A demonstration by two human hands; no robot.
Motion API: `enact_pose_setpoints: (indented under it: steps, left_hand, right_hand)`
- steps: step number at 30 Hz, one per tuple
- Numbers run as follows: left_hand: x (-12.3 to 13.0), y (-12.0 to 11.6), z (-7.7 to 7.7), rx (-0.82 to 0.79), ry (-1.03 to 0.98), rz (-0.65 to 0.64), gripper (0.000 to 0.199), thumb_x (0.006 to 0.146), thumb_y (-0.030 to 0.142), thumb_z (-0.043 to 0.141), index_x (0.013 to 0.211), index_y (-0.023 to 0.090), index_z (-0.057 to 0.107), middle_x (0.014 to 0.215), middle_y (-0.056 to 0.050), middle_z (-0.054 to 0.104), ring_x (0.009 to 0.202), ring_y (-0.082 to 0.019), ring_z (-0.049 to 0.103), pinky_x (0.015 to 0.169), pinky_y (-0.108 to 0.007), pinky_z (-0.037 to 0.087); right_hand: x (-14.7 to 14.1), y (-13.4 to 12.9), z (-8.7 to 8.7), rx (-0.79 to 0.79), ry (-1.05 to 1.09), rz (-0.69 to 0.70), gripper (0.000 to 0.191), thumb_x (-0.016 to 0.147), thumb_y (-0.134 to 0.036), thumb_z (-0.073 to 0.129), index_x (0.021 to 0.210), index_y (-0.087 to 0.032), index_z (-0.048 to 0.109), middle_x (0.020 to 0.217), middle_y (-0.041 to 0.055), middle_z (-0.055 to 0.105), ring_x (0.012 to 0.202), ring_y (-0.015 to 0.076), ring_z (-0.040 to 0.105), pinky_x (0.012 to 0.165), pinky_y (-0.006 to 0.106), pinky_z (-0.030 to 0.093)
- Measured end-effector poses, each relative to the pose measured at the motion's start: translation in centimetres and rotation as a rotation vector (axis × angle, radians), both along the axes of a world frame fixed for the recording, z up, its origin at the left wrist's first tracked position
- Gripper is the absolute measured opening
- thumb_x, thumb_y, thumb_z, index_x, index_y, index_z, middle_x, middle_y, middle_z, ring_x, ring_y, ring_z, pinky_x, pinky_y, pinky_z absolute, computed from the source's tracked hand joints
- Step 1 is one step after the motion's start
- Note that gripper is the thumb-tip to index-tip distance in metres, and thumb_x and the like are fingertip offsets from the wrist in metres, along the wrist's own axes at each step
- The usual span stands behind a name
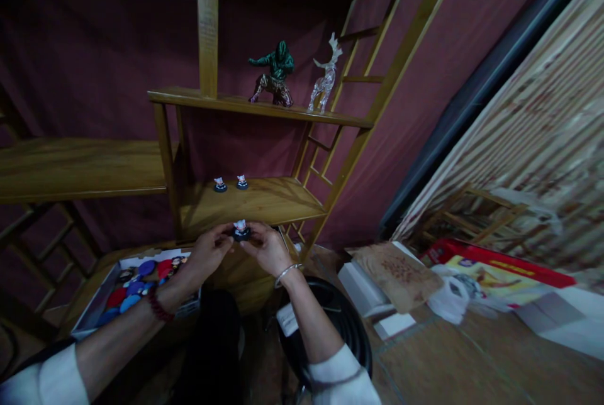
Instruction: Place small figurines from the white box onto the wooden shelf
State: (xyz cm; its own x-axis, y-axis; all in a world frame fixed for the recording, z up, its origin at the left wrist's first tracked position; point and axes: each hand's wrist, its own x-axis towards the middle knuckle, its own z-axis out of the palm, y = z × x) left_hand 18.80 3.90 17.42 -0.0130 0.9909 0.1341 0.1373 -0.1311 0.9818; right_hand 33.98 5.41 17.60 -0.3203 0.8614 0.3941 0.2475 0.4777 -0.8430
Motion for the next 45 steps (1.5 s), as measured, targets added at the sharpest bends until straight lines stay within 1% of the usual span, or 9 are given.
enact_pose_setpoints:
  steps: [7, 10, 14, 21, 29, 34, 38, 40, 45]
  left_hand:
    - [1.2, 2.4, 1.2, 0.137, 0.254, -0.037, 0.032, 0.075, 0.012, 0.043, 0.103, 0.016, 0.058, 0.102, -0.006, 0.064, 0.091, -0.015, 0.059, 0.084, -0.029, 0.045]
    - [1.8, 3.2, 1.9, 0.159, 0.403, -0.043, 0.032, 0.075, 0.012, 0.043, 0.103, 0.016, 0.059, 0.104, -0.006, 0.064, 0.094, -0.016, 0.058, 0.088, -0.030, 0.043]
    - [2.9, 4.1, 2.6, 0.149, 0.592, -0.041, 0.036, 0.076, 0.016, 0.043, 0.109, 0.016, 0.056, 0.109, -0.007, 0.062, 0.101, -0.018, 0.055, 0.091, -0.031, 0.041]
    - [4.5, 6.3, 2.8, 0.313, 0.799, -0.059, 0.037, 0.077, 0.016, 0.043, 0.112, 0.011, 0.053, 0.117, -0.010, 0.056, 0.109, -0.018, 0.049, 0.098, -0.030, 0.034]
    - [5.9, 9.9, 2.2, 0.390, 0.931, -0.105, 0.039, 0.082, 0.019, 0.034, 0.117, 0.006, 0.048, 0.124, -0.013, 0.050, 0.118, -0.018, 0.041, 0.105, -0.032, 0.023]
    - [7.0, 11.5, 2.2, 0.352, 0.964, -0.114, 0.043, 0.084, 0.020, 0.029, 0.123, 0.007, 0.042, 0.132, -0.014, 0.042, 0.125, -0.020, 0.032, 0.104, -0.035, 0.024]
    - [7.7, 12.4, 2.1, 0.279, 0.993, -0.120, 0.048, 0.083, 0.021, 0.029, 0.125, 0.001, 0.039, 0.135, -0.018, 0.037, 0.129, -0.022, 0.025, 0.106, -0.035, 0.021]
    - [8.0, 12.8, 2.0, 0.257, 0.995, -0.121, 0.049, 0.083, 0.021, 0.028, 0.126, 0.000, 0.038, 0.135, -0.018, 0.036, 0.130, -0.023, 0.023, 0.106, -0.037, 0.019]
    - [8.4, 13.9, 1.8, 0.271, 1.010, -0.128, 0.051, 0.083, 0.021, 0.026, 0.126, -0.005, 0.035, 0.136, -0.022, 0.031, 0.130, -0.024, 0.020, 0.107, -0.038, 0.016]
  right_hand:
    - [2.4, 3.2, 0.2, 0.018, -0.057, -0.053, 0.037, 0.067, -0.025, 0.065, 0.103, -0.021, 0.058, 0.099, 0.0028, 0.064, 0.088, 0.0150, 0.060, 0.085, 0.030, 0.047]
    - [3.3, 4.7, 0.3, -0.002, -0.092, -0.082, 0.037, 0.066, -0.026, 0.065, 0.102, -0.022, 0.058, 0.094, 0.0011, 0.065, 0.085, 0.0141, 0.060, 0.082, 0.029, 0.047]
    - [4.2, 6.7, 0.2, 0.001, -0.117, -0.132, 0.036, 0.064, -0.026, 0.065, 0.099, -0.021, 0.059, 0.090, -0.0002, 0.064, 0.083, 0.0131, 0.058, 0.080, 0.028, 0.047]
    - [4.7, 10.1, 0.3, -0.031, -0.119, -0.169, 0.035, 0.061, -0.022, 0.063, 0.096, -0.019, 0.060, 0.082, -0.0017, 0.063, 0.072, 0.0104, 0.057, 0.072, 0.024, 0.046]
    - [5.5, 15.4, -0.7, -0.037, -0.093, -0.180, 0.032, 0.060, -0.016, 0.063, 0.092, -0.020, 0.059, 0.084, -0.0026, 0.065, 0.077, 0.0108, 0.060, 0.077, 0.024, 0.047]
    - [6.0, 18.4, -0.9, 0.007, -0.154, -0.241, 0.031, 0.060, -0.015, 0.063, 0.090, -0.020, 0.061, 0.080, -0.0027, 0.065, 0.073, 0.0103, 0.060, 0.075, 0.023, 0.048]
    - [6.0, 20.1, -1.1, 0.006, -0.198, -0.291, 0.031, 0.060, -0.017, 0.065, 0.091, -0.020, 0.061, 0.080, -0.0028, 0.065, 0.072, 0.0100, 0.059, 0.076, 0.023, 0.048]
    - [6.0, 20.8, -1.2, 0.000, -0.214, -0.308, 0.030, 0.061, -0.017, 0.065, 0.091, -0.021, 0.062, 0.080, -0.0032, 0.065, 0.072, 0.0099, 0.059, 0.076, 0.024, 0.048]
    - [5.8, 21.9, -1.1, 0.014, -0.239, -0.351, 0.029, 0.061, -0.018, 0.066, 0.090, -0.021, 0.063, 0.084, -0.0018, 0.066, 0.077, 0.0114, 0.060, 0.079, 0.026, 0.047]
